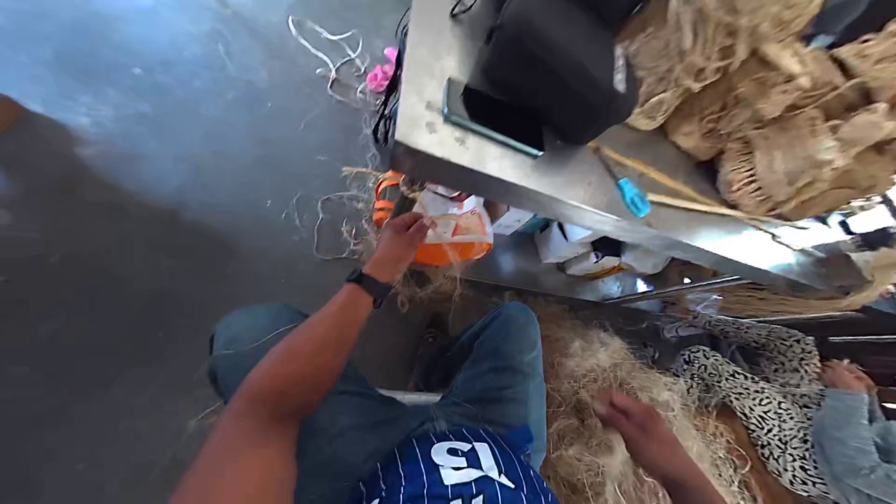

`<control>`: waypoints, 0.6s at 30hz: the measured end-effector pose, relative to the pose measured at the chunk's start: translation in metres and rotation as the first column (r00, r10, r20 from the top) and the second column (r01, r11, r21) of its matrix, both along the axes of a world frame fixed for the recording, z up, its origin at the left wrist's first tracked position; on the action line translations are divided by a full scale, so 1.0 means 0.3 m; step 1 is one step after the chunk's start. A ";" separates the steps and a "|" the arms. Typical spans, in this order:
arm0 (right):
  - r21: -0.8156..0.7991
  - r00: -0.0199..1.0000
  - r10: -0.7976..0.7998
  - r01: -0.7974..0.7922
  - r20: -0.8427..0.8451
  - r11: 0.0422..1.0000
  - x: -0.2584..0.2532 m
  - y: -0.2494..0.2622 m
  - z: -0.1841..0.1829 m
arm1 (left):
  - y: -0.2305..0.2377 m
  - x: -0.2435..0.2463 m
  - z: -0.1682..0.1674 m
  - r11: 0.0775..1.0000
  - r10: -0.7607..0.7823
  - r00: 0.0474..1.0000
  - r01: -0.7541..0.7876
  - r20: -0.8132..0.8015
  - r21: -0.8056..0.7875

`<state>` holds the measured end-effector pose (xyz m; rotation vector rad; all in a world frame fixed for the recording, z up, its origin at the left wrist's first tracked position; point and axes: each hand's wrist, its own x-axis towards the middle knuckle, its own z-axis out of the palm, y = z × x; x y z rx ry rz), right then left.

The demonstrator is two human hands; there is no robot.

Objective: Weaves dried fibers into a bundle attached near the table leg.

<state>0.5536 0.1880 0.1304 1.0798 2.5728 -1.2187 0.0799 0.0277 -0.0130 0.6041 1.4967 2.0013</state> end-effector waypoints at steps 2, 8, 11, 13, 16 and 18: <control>0.086 0.964 0.097 -0.077 -0.248 0.993 -0.318 -0.038 -0.023 | 0.000 0.001 0.017 1.000 0.000 1.000 0.000 -0.002 0.006; 0.143 0.844 0.327 -0.295 -0.426 0.945 -1.039 -0.124 -0.152 | -0.022 -0.005 0.021 0.999 0.014 1.000 -0.013 -0.017 0.047; -0.141 0.885 0.195 -0.277 -0.423 0.950 -1.182 -0.153 -0.199 | -0.026 -0.013 0.001 0.999 0.018 0.999 -0.017 -0.026 0.047; -0.283 0.912 0.102 -0.227 -0.397 0.932 -1.184 -0.175 -0.197 | -0.027 -0.016 -0.001 1.000 -0.004 1.000 0.004 -0.009 0.028; -0.312 0.910 0.043 -0.186 -0.412 0.932 -1.192 -0.148 -0.204 | -0.037 -0.028 0.028 0.993 -0.106 0.988 0.101 0.109 0.055; -0.251 0.905 0.068 -0.188 -0.420 0.949 -1.192 -0.130 -0.201 | -0.040 -0.037 0.040 0.987 -0.153 0.974 0.141 0.166 0.084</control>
